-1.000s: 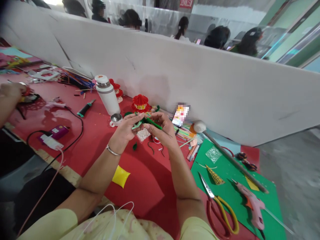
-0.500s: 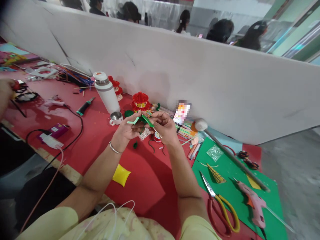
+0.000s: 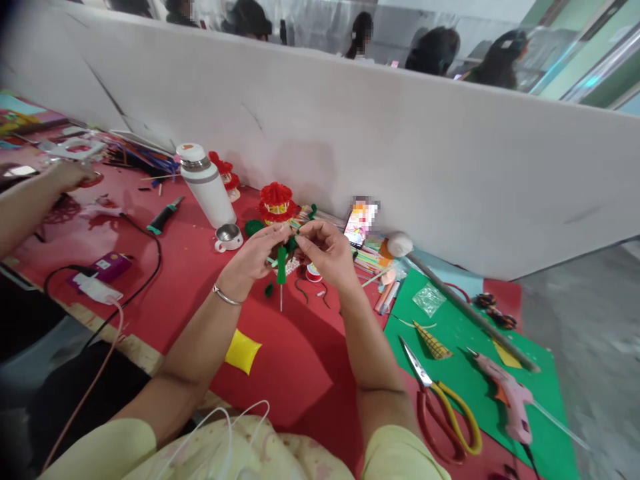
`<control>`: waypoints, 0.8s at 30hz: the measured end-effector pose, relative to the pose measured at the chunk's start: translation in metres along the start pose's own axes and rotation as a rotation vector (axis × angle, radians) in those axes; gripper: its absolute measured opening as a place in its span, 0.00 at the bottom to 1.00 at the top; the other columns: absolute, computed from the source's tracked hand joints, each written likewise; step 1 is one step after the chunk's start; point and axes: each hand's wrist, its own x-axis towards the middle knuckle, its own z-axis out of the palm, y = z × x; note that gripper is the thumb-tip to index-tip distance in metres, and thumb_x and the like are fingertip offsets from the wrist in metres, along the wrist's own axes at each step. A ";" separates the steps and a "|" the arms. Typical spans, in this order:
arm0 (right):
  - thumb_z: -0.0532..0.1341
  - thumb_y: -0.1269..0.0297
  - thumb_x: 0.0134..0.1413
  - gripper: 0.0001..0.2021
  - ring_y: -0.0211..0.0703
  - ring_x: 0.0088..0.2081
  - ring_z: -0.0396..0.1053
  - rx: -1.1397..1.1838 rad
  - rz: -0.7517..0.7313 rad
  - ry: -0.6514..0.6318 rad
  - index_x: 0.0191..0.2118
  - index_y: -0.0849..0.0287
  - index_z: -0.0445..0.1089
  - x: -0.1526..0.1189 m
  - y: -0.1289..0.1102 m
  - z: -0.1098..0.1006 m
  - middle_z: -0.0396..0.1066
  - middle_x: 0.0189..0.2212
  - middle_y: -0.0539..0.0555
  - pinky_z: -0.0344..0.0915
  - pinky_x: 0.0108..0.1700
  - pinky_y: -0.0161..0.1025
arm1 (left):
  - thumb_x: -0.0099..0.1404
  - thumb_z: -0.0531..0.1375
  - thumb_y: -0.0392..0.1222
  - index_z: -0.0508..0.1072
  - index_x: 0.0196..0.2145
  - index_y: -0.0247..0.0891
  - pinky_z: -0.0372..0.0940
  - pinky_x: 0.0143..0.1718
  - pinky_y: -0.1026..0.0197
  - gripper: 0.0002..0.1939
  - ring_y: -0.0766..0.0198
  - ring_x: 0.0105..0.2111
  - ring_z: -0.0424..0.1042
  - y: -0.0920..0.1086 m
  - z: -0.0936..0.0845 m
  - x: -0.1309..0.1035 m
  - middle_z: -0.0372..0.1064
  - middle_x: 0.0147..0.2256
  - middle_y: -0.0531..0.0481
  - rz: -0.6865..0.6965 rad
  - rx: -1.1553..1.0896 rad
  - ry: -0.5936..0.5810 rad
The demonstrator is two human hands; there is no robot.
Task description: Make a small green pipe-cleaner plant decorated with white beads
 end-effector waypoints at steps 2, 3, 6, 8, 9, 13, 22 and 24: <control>0.72 0.51 0.53 0.17 0.34 0.25 0.69 -0.021 -0.002 0.001 0.40 0.55 0.69 0.002 0.001 -0.004 0.70 0.27 0.46 0.67 0.23 0.31 | 0.55 0.72 0.57 0.71 0.30 0.39 0.55 0.19 0.67 0.21 0.71 0.20 0.62 -0.001 0.003 0.001 0.64 0.23 0.55 0.054 0.061 0.025; 0.71 0.51 0.53 0.17 0.34 0.25 0.69 -0.029 -0.009 -0.002 0.40 0.55 0.69 0.003 0.001 -0.005 0.70 0.27 0.46 0.66 0.23 0.32 | 0.55 0.72 0.58 0.73 0.31 0.39 0.57 0.21 0.66 0.21 0.70 0.22 0.64 -0.002 0.003 0.002 0.66 0.24 0.54 0.094 0.085 0.022; 0.70 0.51 0.55 0.15 0.33 0.24 0.66 -0.037 -0.043 -0.003 0.41 0.54 0.70 0.005 0.003 -0.011 0.70 0.27 0.46 0.65 0.23 0.32 | 0.54 0.73 0.55 0.77 0.30 0.37 0.57 0.24 0.67 0.19 0.71 0.23 0.63 -0.002 -0.001 0.003 0.65 0.24 0.54 0.202 0.203 0.015; 0.70 0.52 0.55 0.15 0.32 0.24 0.65 -0.036 -0.055 0.003 0.42 0.54 0.71 0.005 0.003 -0.014 0.69 0.28 0.46 0.65 0.23 0.32 | 0.53 0.74 0.52 0.78 0.28 0.36 0.52 0.22 0.66 0.17 0.72 0.21 0.58 -0.002 -0.005 0.002 0.63 0.22 0.55 0.221 0.300 0.023; 0.70 0.51 0.56 0.16 0.33 0.24 0.65 -0.039 -0.051 -0.003 0.43 0.54 0.71 0.005 0.003 -0.016 0.70 0.28 0.46 0.65 0.23 0.32 | 0.53 0.74 0.51 0.79 0.28 0.36 0.52 0.22 0.66 0.16 0.72 0.21 0.57 -0.002 -0.006 0.002 0.64 0.22 0.54 0.228 0.334 0.029; 0.66 0.48 0.59 0.18 0.37 0.29 0.71 -0.073 0.008 -0.039 0.48 0.54 0.74 0.006 -0.001 -0.022 0.74 0.32 0.50 0.67 0.25 0.33 | 0.54 0.73 0.49 0.80 0.28 0.37 0.57 0.28 0.65 0.13 0.69 0.26 0.63 -0.002 -0.006 0.001 0.69 0.27 0.52 0.307 0.388 0.040; 0.71 0.56 0.54 0.19 0.38 0.36 0.72 -0.268 -0.082 -0.009 0.51 0.54 0.76 0.004 -0.003 -0.022 0.76 0.36 0.51 0.66 0.31 0.33 | 0.59 0.68 0.45 0.74 0.21 0.36 0.51 0.28 0.64 0.14 0.69 0.25 0.56 0.007 0.001 -0.006 0.61 0.22 0.54 0.435 0.701 0.157; 0.72 0.58 0.52 0.20 0.38 0.36 0.72 -0.317 -0.104 0.004 0.51 0.55 0.76 0.004 -0.002 -0.019 0.76 0.36 0.51 0.65 0.30 0.33 | 0.59 0.68 0.45 0.71 0.19 0.36 0.49 0.27 0.64 0.17 0.70 0.24 0.54 0.007 0.003 -0.007 0.57 0.21 0.55 0.456 0.731 0.165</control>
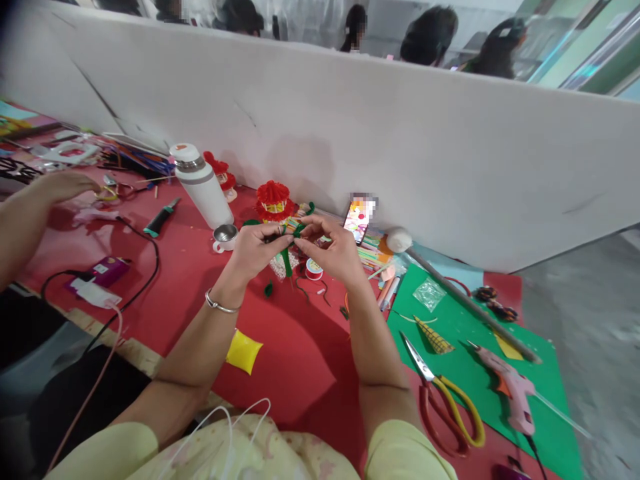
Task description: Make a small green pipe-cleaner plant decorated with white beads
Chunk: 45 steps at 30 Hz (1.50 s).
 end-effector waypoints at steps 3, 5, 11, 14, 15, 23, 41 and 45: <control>0.69 0.58 0.55 0.18 0.36 0.32 0.72 -0.005 0.026 0.022 0.50 0.57 0.76 0.000 0.001 0.003 0.77 0.34 0.51 0.64 0.29 0.34 | 0.60 0.68 0.45 0.66 0.17 0.36 0.46 0.26 0.63 0.20 0.70 0.23 0.51 0.000 0.000 -0.001 0.53 0.20 0.56 0.015 0.012 0.002; 0.69 0.57 0.55 0.18 0.35 0.30 0.70 0.021 0.055 0.011 0.49 0.58 0.76 0.000 0.002 0.002 0.76 0.32 0.51 0.64 0.29 0.34 | 0.60 0.68 0.47 0.66 0.17 0.36 0.46 0.26 0.63 0.21 0.70 0.23 0.51 0.000 0.000 0.000 0.53 0.20 0.55 0.005 -0.006 -0.002; 0.72 0.54 0.51 0.22 0.33 0.26 0.67 0.291 0.123 -0.084 0.51 0.55 0.74 0.001 0.006 -0.002 0.73 0.29 0.48 0.63 0.25 0.32 | 0.58 0.70 0.49 0.72 0.20 0.36 0.51 0.27 0.63 0.18 0.69 0.25 0.55 -0.002 -0.003 0.000 0.59 0.22 0.54 -0.061 -0.178 -0.086; 0.74 0.52 0.49 0.25 0.33 0.24 0.64 0.394 0.144 -0.097 0.52 0.52 0.71 0.002 0.006 0.000 0.72 0.28 0.46 0.62 0.22 0.31 | 0.57 0.71 0.49 0.74 0.21 0.37 0.52 0.27 0.63 0.16 0.69 0.25 0.57 -0.003 -0.004 0.000 0.61 0.22 0.53 -0.092 -0.232 -0.087; 0.74 0.52 0.49 0.24 0.33 0.24 0.65 0.388 0.145 -0.094 0.51 0.53 0.72 0.002 0.006 0.000 0.72 0.28 0.46 0.63 0.23 0.31 | 0.56 0.71 0.49 0.74 0.21 0.37 0.52 0.27 0.63 0.15 0.69 0.25 0.56 -0.003 -0.004 0.000 0.61 0.22 0.53 -0.099 -0.236 -0.074; 0.64 0.44 0.61 0.19 0.38 0.31 0.70 0.133 0.146 -0.030 0.43 0.55 0.79 0.004 0.006 -0.004 0.77 0.34 0.52 0.63 0.25 0.33 | 0.59 0.68 0.48 0.68 0.18 0.37 0.48 0.25 0.64 0.20 0.70 0.23 0.52 -0.001 -0.003 0.001 0.55 0.20 0.55 -0.038 -0.093 -0.022; 0.65 0.39 0.57 0.24 0.33 0.23 0.50 0.131 0.207 -0.077 0.26 0.57 0.67 0.004 0.010 0.009 0.58 0.21 0.47 0.49 0.25 0.35 | 0.58 0.69 0.49 0.69 0.20 0.36 0.51 0.26 0.64 0.19 0.69 0.25 0.55 -0.005 -0.005 0.005 0.58 0.21 0.55 -0.042 -0.113 -0.075; 0.62 0.36 0.58 0.27 0.34 0.24 0.53 0.025 0.189 -0.066 0.26 0.58 0.68 0.004 0.008 0.005 0.60 0.21 0.47 0.51 0.27 0.36 | 0.59 0.68 0.50 0.69 0.21 0.36 0.49 0.26 0.64 0.19 0.70 0.24 0.53 -0.008 -0.005 0.006 0.55 0.21 0.56 -0.021 -0.057 -0.085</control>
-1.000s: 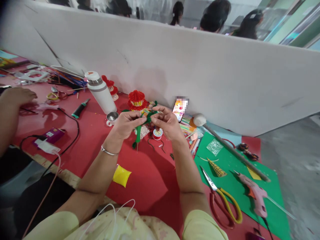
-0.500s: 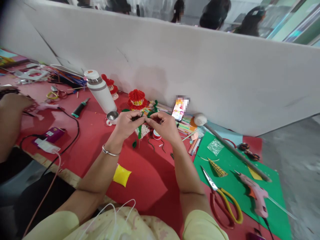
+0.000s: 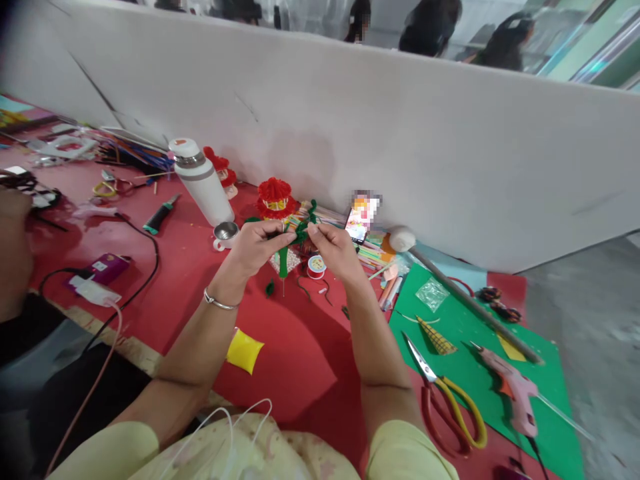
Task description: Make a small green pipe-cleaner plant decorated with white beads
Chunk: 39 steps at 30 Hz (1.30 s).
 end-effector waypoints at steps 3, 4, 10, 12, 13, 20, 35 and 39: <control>0.60 0.35 0.58 0.27 0.36 0.25 0.58 -0.014 -0.003 0.051 0.32 0.58 0.74 0.002 0.003 -0.004 0.66 0.23 0.49 0.54 0.27 0.36 | 0.61 0.67 0.49 0.67 0.21 0.36 0.48 0.26 0.63 0.19 0.70 0.24 0.53 -0.001 0.001 0.000 0.55 0.21 0.56 0.005 0.056 0.005; 0.60 0.35 0.59 0.27 0.37 0.26 0.60 -0.016 -0.005 0.064 0.34 0.58 0.76 0.002 0.004 -0.005 0.67 0.24 0.50 0.54 0.27 0.37 | 0.61 0.67 0.49 0.67 0.21 0.36 0.48 0.26 0.63 0.19 0.70 0.24 0.52 -0.001 0.001 0.000 0.54 0.21 0.56 0.007 0.073 0.006; 0.60 0.38 0.61 0.26 0.37 0.27 0.63 -0.028 -0.030 0.043 0.33 0.59 0.77 0.000 -0.001 -0.006 0.70 0.26 0.51 0.57 0.29 0.36 | 0.62 0.66 0.48 0.66 0.21 0.36 0.46 0.25 0.63 0.19 0.71 0.24 0.51 -0.002 0.001 0.000 0.52 0.21 0.57 0.018 0.124 0.013; 0.64 0.42 0.58 0.22 0.36 0.27 0.63 -0.062 -0.043 -0.002 0.33 0.60 0.76 -0.001 -0.005 -0.004 0.71 0.26 0.50 0.57 0.29 0.35 | 0.62 0.65 0.49 0.66 0.21 0.36 0.46 0.25 0.63 0.19 0.71 0.24 0.51 -0.003 0.001 0.000 0.52 0.21 0.56 0.024 0.120 0.011; 0.66 0.43 0.56 0.21 0.35 0.27 0.63 -0.076 -0.049 -0.018 0.33 0.60 0.76 -0.002 -0.007 -0.003 0.71 0.26 0.50 0.57 0.29 0.35 | 0.62 0.65 0.49 0.66 0.21 0.36 0.46 0.25 0.63 0.20 0.71 0.24 0.51 -0.003 0.001 0.000 0.52 0.21 0.56 0.026 0.115 0.010; 0.60 0.49 0.64 0.19 0.35 0.27 0.62 -0.115 -0.114 -0.028 0.30 0.60 0.74 -0.001 -0.005 -0.007 0.68 0.24 0.48 0.59 0.30 0.35 | 0.62 0.66 0.48 0.62 0.20 0.36 0.46 0.25 0.64 0.21 0.71 0.24 0.50 -0.001 -0.001 0.000 0.50 0.21 0.57 0.020 0.069 0.006; 0.68 0.57 0.59 0.21 0.58 0.58 0.68 -0.801 -0.912 0.192 0.55 0.50 0.65 0.000 0.026 0.023 0.67 0.59 0.63 0.71 0.54 0.54 | 0.54 0.72 0.56 0.71 0.23 0.36 0.45 0.17 0.66 0.22 0.74 0.16 0.52 -0.008 0.002 0.002 0.57 0.19 0.57 -0.248 -0.320 0.126; 0.63 0.60 0.63 0.14 0.55 0.56 0.71 -0.824 -0.925 0.194 0.53 0.53 0.66 -0.003 0.025 0.023 0.71 0.55 0.62 0.72 0.54 0.52 | 0.54 0.72 0.58 0.69 0.20 0.35 0.46 0.19 0.66 0.25 0.74 0.19 0.54 -0.012 0.003 0.002 0.56 0.19 0.56 -0.159 -0.287 0.054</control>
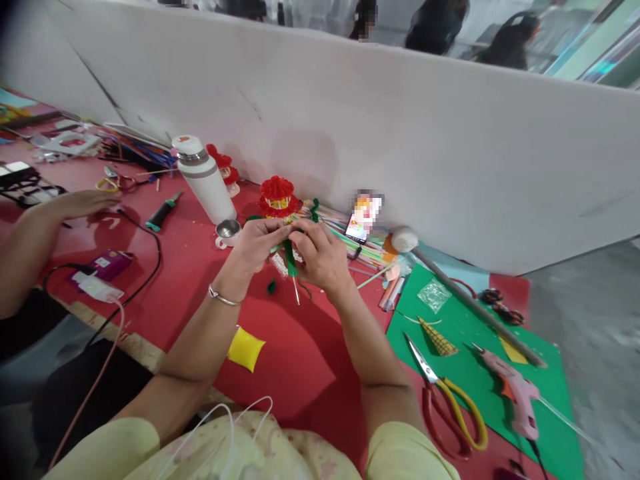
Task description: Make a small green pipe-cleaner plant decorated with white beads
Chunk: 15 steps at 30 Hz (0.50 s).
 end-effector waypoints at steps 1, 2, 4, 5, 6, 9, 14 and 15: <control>0.62 0.62 0.64 0.12 0.53 0.57 0.71 -0.001 0.005 0.004 0.52 0.54 0.67 0.001 -0.002 -0.001 0.72 0.55 0.62 0.72 0.54 0.50 | 0.55 0.72 0.58 0.69 0.20 0.35 0.46 0.20 0.66 0.25 0.74 0.19 0.54 -0.001 0.000 0.001 0.56 0.19 0.56 0.011 0.006 -0.007; 0.60 0.63 0.65 0.10 0.52 0.57 0.71 -0.004 0.018 0.008 0.50 0.54 0.67 0.001 -0.004 -0.001 0.72 0.56 0.62 0.73 0.54 0.49 | 0.55 0.71 0.59 0.68 0.20 0.35 0.46 0.20 0.66 0.26 0.74 0.20 0.54 -0.003 0.000 0.001 0.56 0.19 0.56 0.015 0.007 -0.008; 0.58 0.65 0.66 0.08 0.51 0.57 0.71 0.000 0.069 0.015 0.48 0.54 0.68 0.002 -0.008 0.000 0.72 0.56 0.62 0.73 0.54 0.47 | 0.56 0.70 0.61 0.68 0.20 0.36 0.46 0.19 0.65 0.27 0.74 0.19 0.54 -0.004 0.000 0.002 0.56 0.19 0.56 0.004 -0.009 0.019; 0.58 0.65 0.66 0.07 0.50 0.56 0.72 0.016 0.096 0.016 0.47 0.54 0.69 0.003 -0.009 0.000 0.73 0.55 0.61 0.74 0.53 0.46 | 0.57 0.69 0.63 0.68 0.20 0.36 0.46 0.19 0.65 0.27 0.74 0.18 0.53 -0.005 0.000 0.002 0.56 0.18 0.56 -0.014 -0.023 0.042; 0.58 0.65 0.66 0.07 0.50 0.54 0.73 0.040 0.119 0.018 0.47 0.54 0.69 0.003 -0.010 0.001 0.74 0.53 0.61 0.74 0.53 0.47 | 0.59 0.67 0.64 0.69 0.21 0.37 0.45 0.18 0.64 0.27 0.74 0.17 0.52 -0.004 0.000 0.002 0.56 0.18 0.56 -0.038 -0.039 0.065; 0.59 0.64 0.65 0.06 0.51 0.48 0.75 0.158 0.179 0.033 0.45 0.54 0.71 0.003 -0.008 0.002 0.77 0.45 0.61 0.74 0.50 0.49 | 0.60 0.67 0.62 0.74 0.25 0.38 0.42 0.16 0.64 0.24 0.75 0.15 0.49 -0.002 -0.003 0.001 0.56 0.18 0.56 -0.094 -0.080 0.066; 0.58 0.60 0.66 0.07 0.51 0.45 0.75 0.398 0.338 0.088 0.41 0.53 0.73 0.008 -0.008 -0.008 0.78 0.40 0.58 0.72 0.50 0.51 | 0.51 0.75 0.49 0.81 0.35 0.38 0.42 0.16 0.64 0.17 0.76 0.16 0.52 0.003 -0.012 -0.001 0.66 0.22 0.54 -0.090 -0.070 -0.101; 0.57 0.59 0.67 0.09 0.50 0.45 0.76 0.431 0.369 0.091 0.39 0.54 0.73 0.010 -0.009 -0.011 0.78 0.40 0.58 0.72 0.50 0.50 | 0.51 0.75 0.48 0.81 0.36 0.38 0.42 0.16 0.64 0.17 0.76 0.16 0.52 0.003 -0.013 -0.001 0.66 0.22 0.54 -0.095 -0.071 -0.114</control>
